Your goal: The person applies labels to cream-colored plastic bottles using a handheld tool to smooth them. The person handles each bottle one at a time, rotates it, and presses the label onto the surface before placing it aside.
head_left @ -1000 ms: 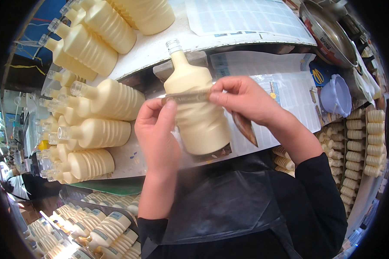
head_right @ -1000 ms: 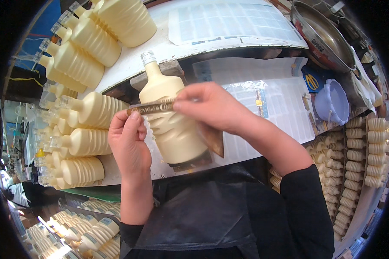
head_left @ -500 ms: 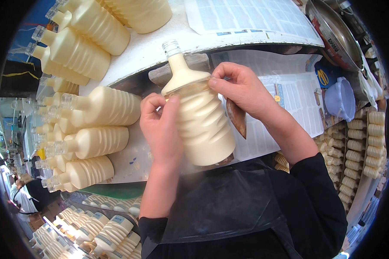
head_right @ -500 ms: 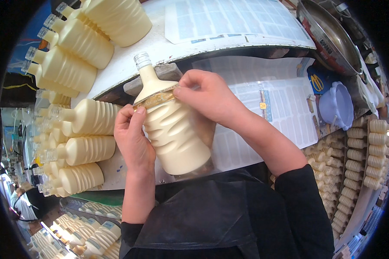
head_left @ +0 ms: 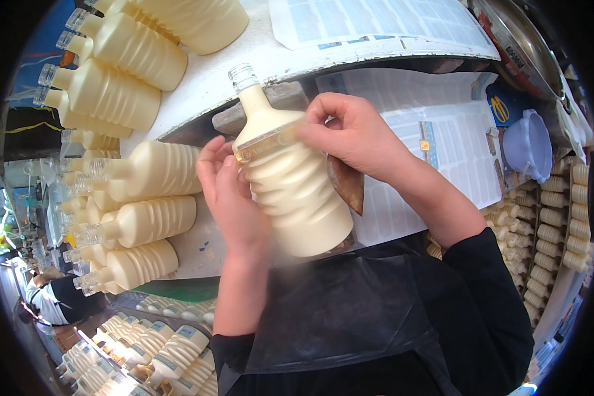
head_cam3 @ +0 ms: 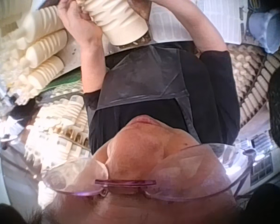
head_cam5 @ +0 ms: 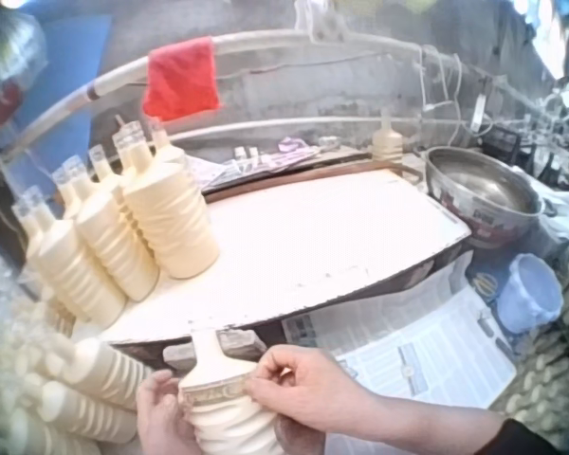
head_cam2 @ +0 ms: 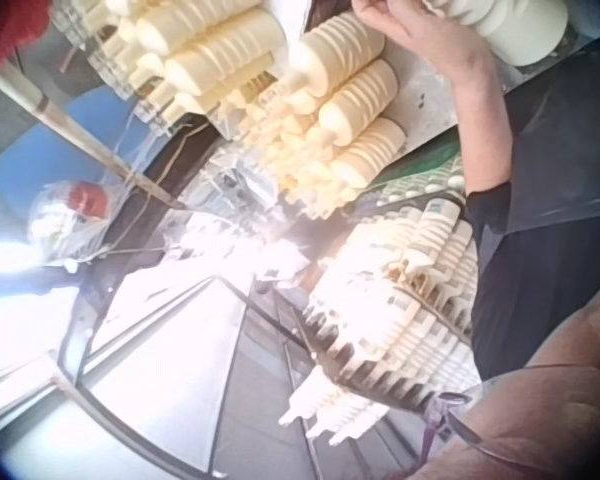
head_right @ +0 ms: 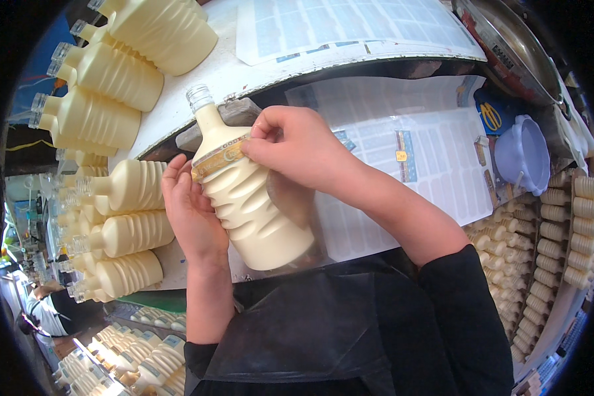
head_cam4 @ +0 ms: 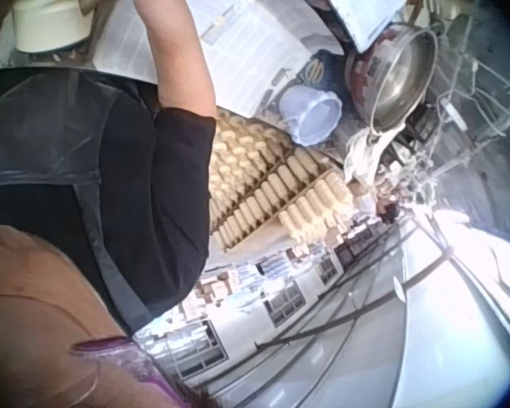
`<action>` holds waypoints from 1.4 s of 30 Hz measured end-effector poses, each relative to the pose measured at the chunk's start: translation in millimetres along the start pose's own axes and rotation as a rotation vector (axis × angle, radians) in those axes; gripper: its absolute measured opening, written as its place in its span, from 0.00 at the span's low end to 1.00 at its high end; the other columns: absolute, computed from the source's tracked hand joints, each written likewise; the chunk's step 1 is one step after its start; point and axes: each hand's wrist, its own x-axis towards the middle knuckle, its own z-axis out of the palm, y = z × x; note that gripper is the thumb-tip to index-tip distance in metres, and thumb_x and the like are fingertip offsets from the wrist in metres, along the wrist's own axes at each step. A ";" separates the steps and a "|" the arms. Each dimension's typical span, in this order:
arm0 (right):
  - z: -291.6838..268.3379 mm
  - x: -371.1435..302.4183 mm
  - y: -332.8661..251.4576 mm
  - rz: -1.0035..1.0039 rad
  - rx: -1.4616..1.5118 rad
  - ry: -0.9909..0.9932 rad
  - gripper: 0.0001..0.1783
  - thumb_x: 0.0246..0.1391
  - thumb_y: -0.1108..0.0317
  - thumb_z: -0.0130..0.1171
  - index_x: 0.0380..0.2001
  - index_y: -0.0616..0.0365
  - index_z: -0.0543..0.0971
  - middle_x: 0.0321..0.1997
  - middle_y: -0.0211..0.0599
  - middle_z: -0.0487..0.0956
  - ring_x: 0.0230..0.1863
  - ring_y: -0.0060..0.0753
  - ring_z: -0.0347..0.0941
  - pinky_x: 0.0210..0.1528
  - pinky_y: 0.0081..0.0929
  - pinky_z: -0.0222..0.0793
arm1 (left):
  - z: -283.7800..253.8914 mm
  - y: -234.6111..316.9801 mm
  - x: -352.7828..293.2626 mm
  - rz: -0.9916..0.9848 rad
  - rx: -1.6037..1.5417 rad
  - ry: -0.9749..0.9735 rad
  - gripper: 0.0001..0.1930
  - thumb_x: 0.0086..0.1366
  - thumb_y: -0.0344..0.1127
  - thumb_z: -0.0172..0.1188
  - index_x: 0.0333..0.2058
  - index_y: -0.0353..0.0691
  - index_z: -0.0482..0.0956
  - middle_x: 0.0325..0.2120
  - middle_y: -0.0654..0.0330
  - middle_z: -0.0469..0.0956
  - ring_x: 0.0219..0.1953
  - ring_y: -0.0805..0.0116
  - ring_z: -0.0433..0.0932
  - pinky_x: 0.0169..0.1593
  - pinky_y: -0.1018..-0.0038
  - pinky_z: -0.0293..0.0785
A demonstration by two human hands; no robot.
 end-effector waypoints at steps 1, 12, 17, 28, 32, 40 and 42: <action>-0.2 0.2 0.2 0.000 -0.003 -0.004 0.11 0.62 0.65 0.64 0.30 0.58 0.75 0.25 0.21 0.76 0.21 0.07 0.68 0.20 0.13 0.61 | 3.1 3.0 -3.2 0.008 0.049 -0.056 0.22 0.75 0.37 0.51 0.63 0.35 0.63 0.55 0.54 0.68 0.54 0.68 0.70 0.59 0.71 0.68; -1.1 3.9 5.7 -0.051 -0.030 -0.014 0.10 0.61 0.66 0.66 0.33 0.58 0.76 0.27 0.20 0.76 0.24 0.07 0.68 0.23 0.12 0.62 | 7.7 -2.9 2.9 -0.021 0.257 -0.216 0.23 0.75 0.36 0.57 0.62 0.37 0.61 0.51 0.53 0.73 0.50 0.71 0.73 0.56 0.73 0.73; -18.3 12.7 19.4 -0.018 0.097 -0.043 0.07 0.65 0.66 0.62 0.41 0.56 0.76 0.29 0.20 0.75 0.26 0.08 0.65 0.26 0.12 0.61 | 7.8 -2.8 1.6 -0.039 0.212 -0.216 0.23 0.76 0.37 0.56 0.62 0.37 0.60 0.51 0.53 0.73 0.50 0.72 0.73 0.56 0.73 0.73; -1.6 4.8 18.0 -0.025 0.045 -0.043 0.17 0.67 0.60 0.63 0.51 0.58 0.74 0.28 0.20 0.74 0.27 0.08 0.68 0.27 0.11 0.63 | 7.7 -4.8 2.1 -0.040 0.157 -0.201 0.22 0.75 0.38 0.61 0.60 0.37 0.64 0.50 0.56 0.72 0.49 0.74 0.73 0.53 0.75 0.74; -0.6 4.4 15.8 -0.012 0.035 -0.038 0.17 0.67 0.60 0.63 0.51 0.58 0.74 0.28 0.19 0.74 0.28 0.08 0.68 0.27 0.11 0.63 | 8.2 -4.9 1.5 -0.033 0.141 -0.194 0.22 0.75 0.37 0.60 0.60 0.37 0.64 0.51 0.56 0.72 0.50 0.74 0.73 0.54 0.75 0.74; -3.1 7.2 15.8 0.037 0.267 -0.063 0.13 0.70 0.61 0.59 0.50 0.56 0.74 0.28 0.19 0.74 0.27 0.07 0.67 0.26 0.10 0.62 | 7.5 -5.3 1.0 -0.044 0.142 -0.192 0.22 0.75 0.36 0.59 0.60 0.37 0.64 0.51 0.56 0.72 0.51 0.73 0.72 0.56 0.73 0.73; -3.7 5.9 14.8 0.035 0.239 -0.085 0.13 0.70 0.60 0.59 0.50 0.55 0.73 0.27 0.18 0.74 0.26 0.07 0.66 0.26 0.10 0.61 | 7.2 -6.9 1.5 -0.027 0.152 -0.184 0.19 0.76 0.36 0.56 0.61 0.36 0.65 0.51 0.55 0.74 0.51 0.71 0.75 0.56 0.72 0.76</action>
